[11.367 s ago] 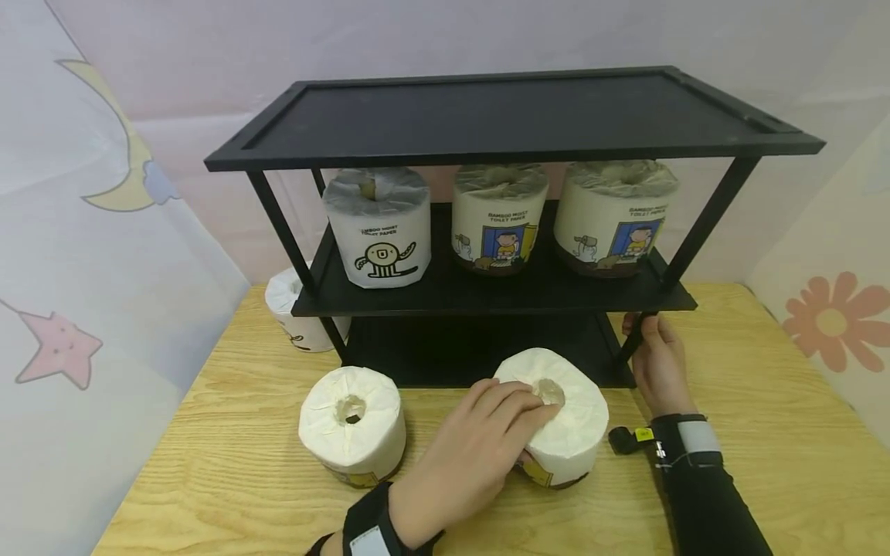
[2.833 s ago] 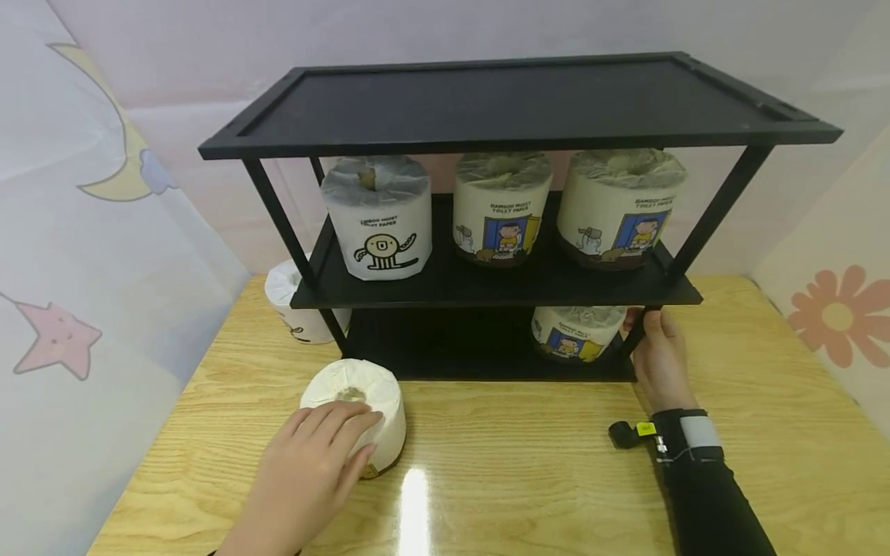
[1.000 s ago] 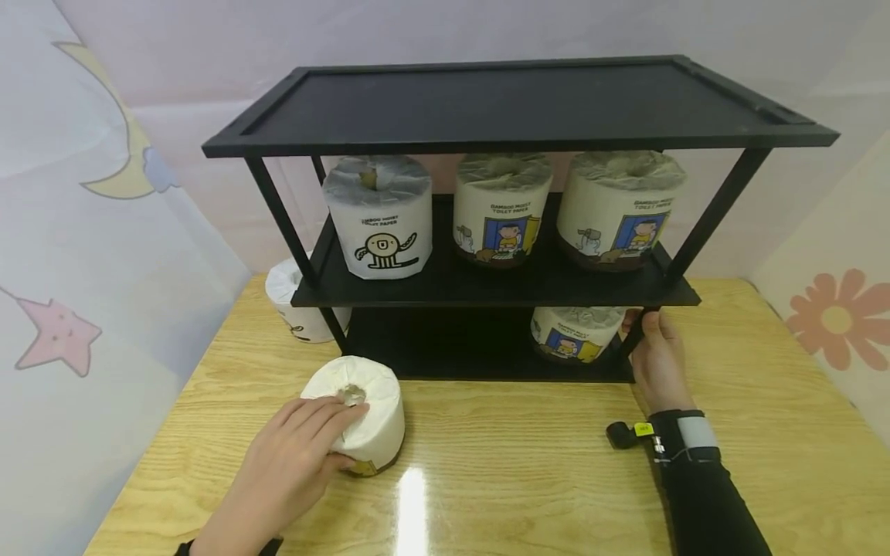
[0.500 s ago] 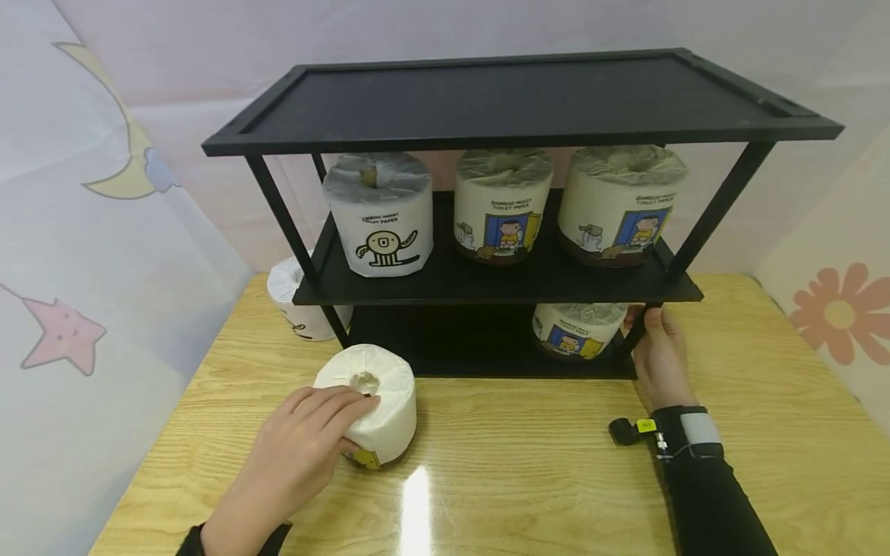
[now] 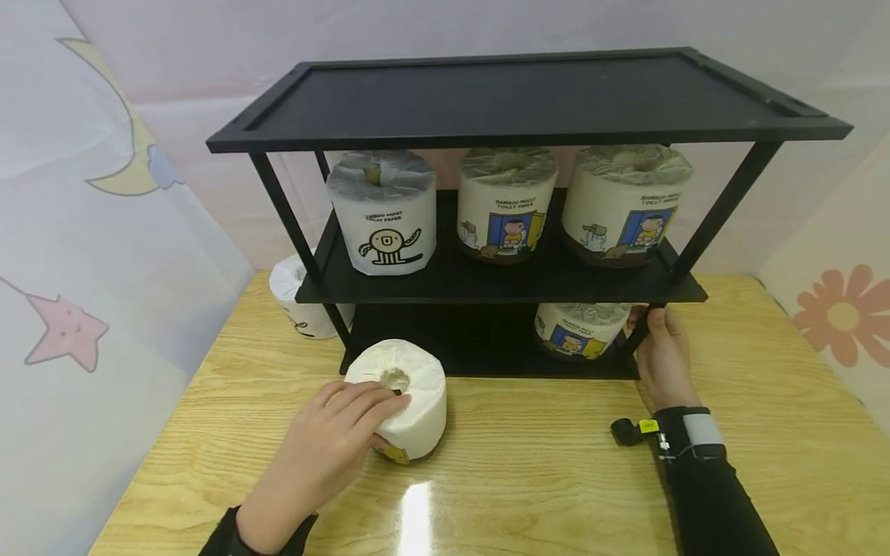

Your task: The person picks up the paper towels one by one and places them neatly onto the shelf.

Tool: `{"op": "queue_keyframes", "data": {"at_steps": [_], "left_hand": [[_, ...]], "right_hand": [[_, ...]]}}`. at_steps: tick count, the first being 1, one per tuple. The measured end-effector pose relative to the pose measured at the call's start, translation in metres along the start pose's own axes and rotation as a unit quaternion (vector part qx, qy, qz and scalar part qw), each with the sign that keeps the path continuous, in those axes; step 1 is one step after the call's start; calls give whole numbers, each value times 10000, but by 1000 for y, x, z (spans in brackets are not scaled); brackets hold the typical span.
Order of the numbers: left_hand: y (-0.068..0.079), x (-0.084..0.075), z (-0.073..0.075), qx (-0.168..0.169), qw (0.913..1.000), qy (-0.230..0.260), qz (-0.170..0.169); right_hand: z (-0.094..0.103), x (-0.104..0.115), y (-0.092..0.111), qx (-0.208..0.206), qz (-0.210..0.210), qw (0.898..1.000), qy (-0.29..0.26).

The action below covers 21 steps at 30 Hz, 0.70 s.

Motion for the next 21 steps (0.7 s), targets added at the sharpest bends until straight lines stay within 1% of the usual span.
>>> {"op": "queue_keyframes", "data": {"at_steps": [4, 9, 11, 17, 21], "left_hand": [[-2, -3, -7, 163, 9998, 58, -46], [-5, -6, -15, 356, 9992, 92, -143], [-6, -7, -18, 371, 9991, 109, -186], [-13, -14, -24, 266, 9989, 69, -371], [-17, -17, -30, 404, 9983, 35, -426]], "right_hand": [[-1, 1, 0, -33, -9, 9999, 127], [-1, 1, 0, -43, 17, 9999, 94], [-1, 1, 0, -32, 12, 10000, 59], [-1, 1, 0, 8, -27, 9999, 103], [-3, 1, 1, 41, -33, 10000, -34]]}}
Point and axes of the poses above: each hand's wrist, its own y-axis away from the middle knuckle, its own z-axis out of the back of the hand, x = y × z, the point moved 8 cm from there along -y, towards the middle knuckle, and after that the axes turned 3 degrees about -x, right-handed, at the moved point
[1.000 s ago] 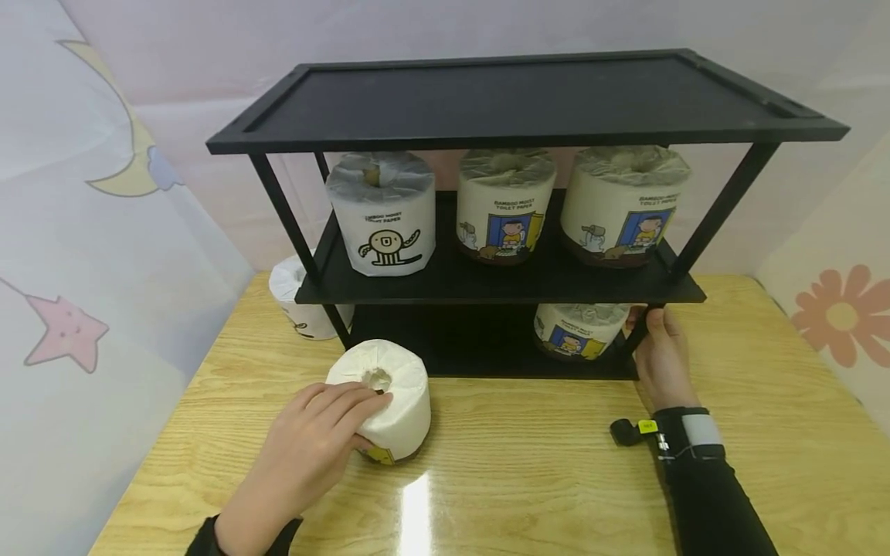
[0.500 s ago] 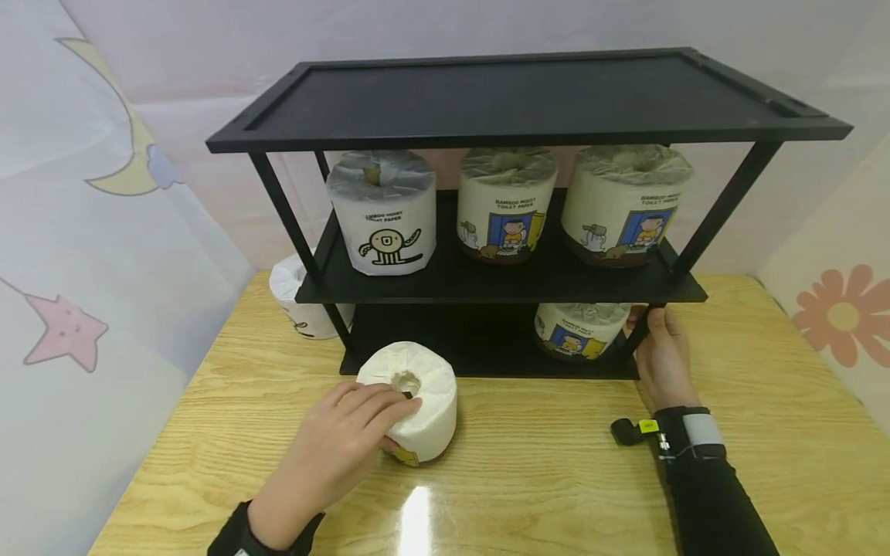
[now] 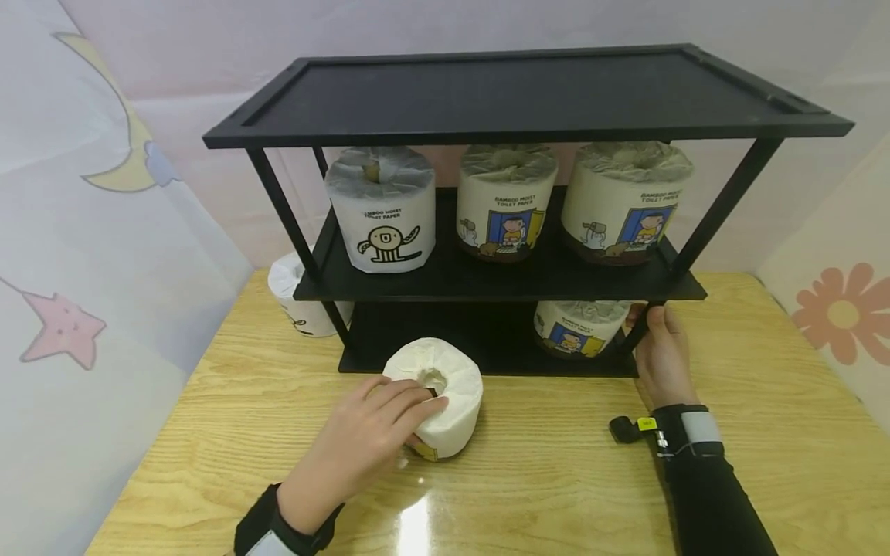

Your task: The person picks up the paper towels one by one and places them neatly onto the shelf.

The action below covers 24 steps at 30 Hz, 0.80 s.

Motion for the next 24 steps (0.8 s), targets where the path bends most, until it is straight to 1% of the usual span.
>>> {"op": "queue_keyframes", "data": {"at_steps": [4, 10, 18, 24], "left_hand": [[-4, -2, -4, 116, 9999, 19, -11], [-11, -4, -11, 205, 9998, 66, -7], [-23, 1, -21, 302, 9994, 139, 104], [-32, 1, -25, 235, 9995, 177, 89]], "right_hand": [[-2, 0, 1, 52, -30, 9999, -81], [-2, 0, 2, 47, -27, 10000, 4], [-1, 2, 1, 120, -28, 9998, 146], [0, 2, 1, 92, -21, 9999, 133]]}}
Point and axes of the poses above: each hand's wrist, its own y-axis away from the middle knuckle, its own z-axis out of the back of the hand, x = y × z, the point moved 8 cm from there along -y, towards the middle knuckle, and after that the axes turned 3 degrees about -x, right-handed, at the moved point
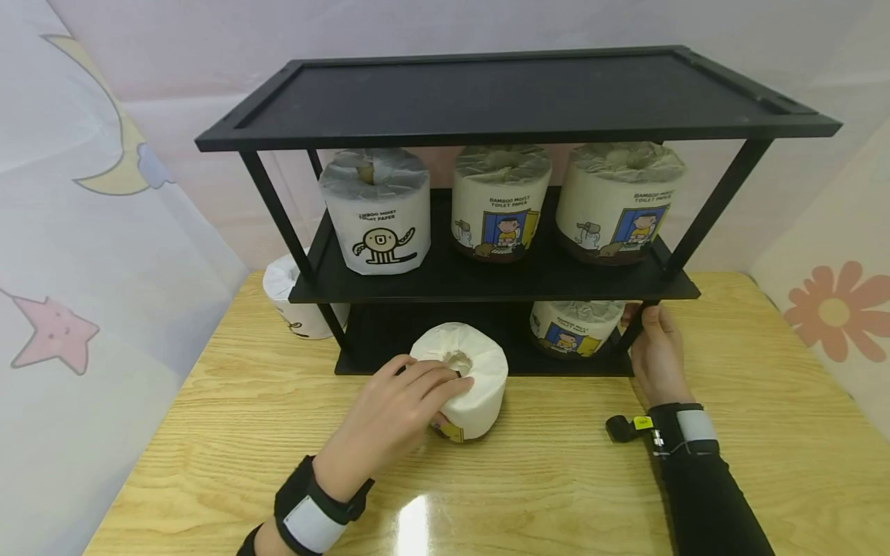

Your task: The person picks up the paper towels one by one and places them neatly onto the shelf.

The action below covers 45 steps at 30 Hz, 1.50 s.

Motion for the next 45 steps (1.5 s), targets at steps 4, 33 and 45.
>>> {"op": "queue_keyframes", "data": {"at_steps": [4, 33, 45], "left_hand": [[-4, 0, -3, 54, 10000, 71, 30], [-21, 6, -12, 155, 9997, 148, 91], [-25, 13, -19, 96, 9998, 123, 144]], "right_hand": [[0, 0, 0, -75, -1, 10000, 27], [0, 0, 0, -133, -92, 9997, 205], [0, -1, 1, -143, -80, 9995, 281]]}}
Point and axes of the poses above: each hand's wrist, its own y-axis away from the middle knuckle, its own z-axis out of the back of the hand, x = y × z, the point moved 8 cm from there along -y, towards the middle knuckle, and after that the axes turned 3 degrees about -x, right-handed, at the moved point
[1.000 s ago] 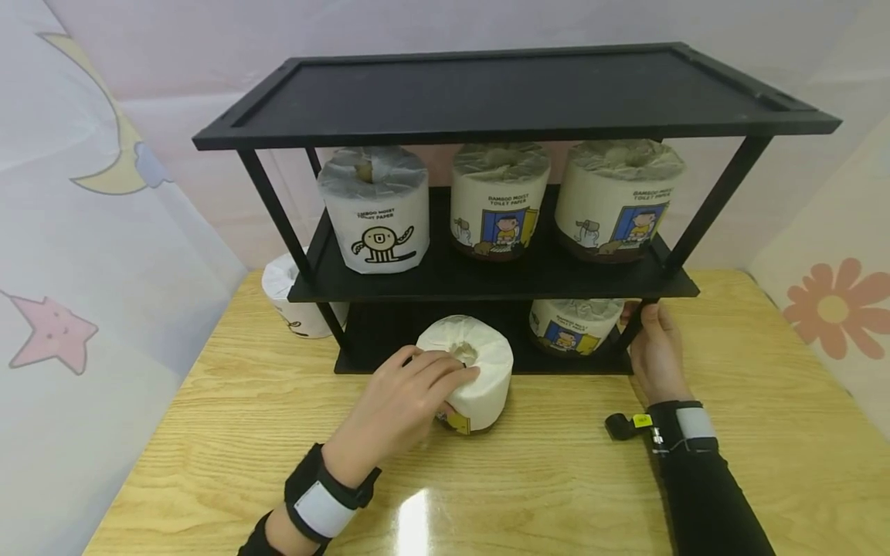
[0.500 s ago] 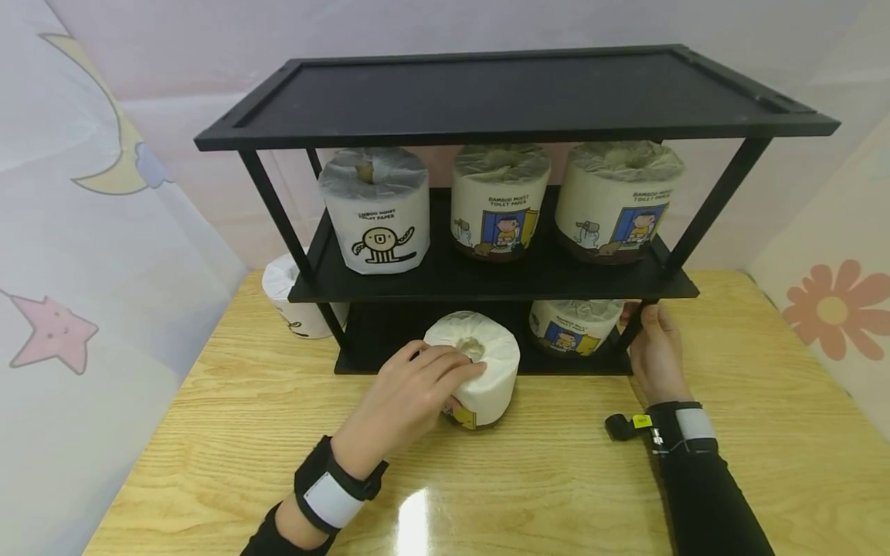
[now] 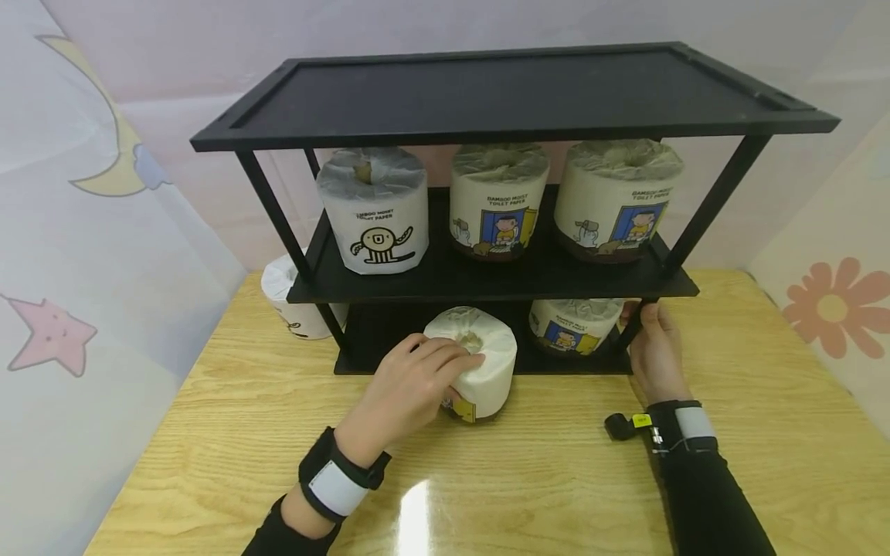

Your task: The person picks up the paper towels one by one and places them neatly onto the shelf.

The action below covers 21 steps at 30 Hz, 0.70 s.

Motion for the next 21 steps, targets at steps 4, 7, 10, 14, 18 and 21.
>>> {"op": "queue_keyframes", "data": {"at_steps": [4, 7, 10, 14, 18, 21], "left_hand": [[-3, 1, -3, 92, 9999, 108, 32], [-5, 2, -4, 124, 9998, 114, 47], [-6, 4, -5, 163, 9998, 121, 71], [-9, 6, -9, 278, 9995, 117, 100], [-12, 8, -14, 369, 9993, 37, 94], [-14, 9, -17, 376, 9992, 45, 89]], "right_hand": [[-1, 1, 0, 1, 4, 10000, -19], [-1, 1, 0, -29, 16, 10000, -1], [-1, 0, 0, -45, 4, 10000, 62], [0, -2, -1, -103, -43, 9999, 99], [1, -2, -1, -144, -46, 9998, 87], [2, -1, -1, -145, -12, 9999, 65]]}}
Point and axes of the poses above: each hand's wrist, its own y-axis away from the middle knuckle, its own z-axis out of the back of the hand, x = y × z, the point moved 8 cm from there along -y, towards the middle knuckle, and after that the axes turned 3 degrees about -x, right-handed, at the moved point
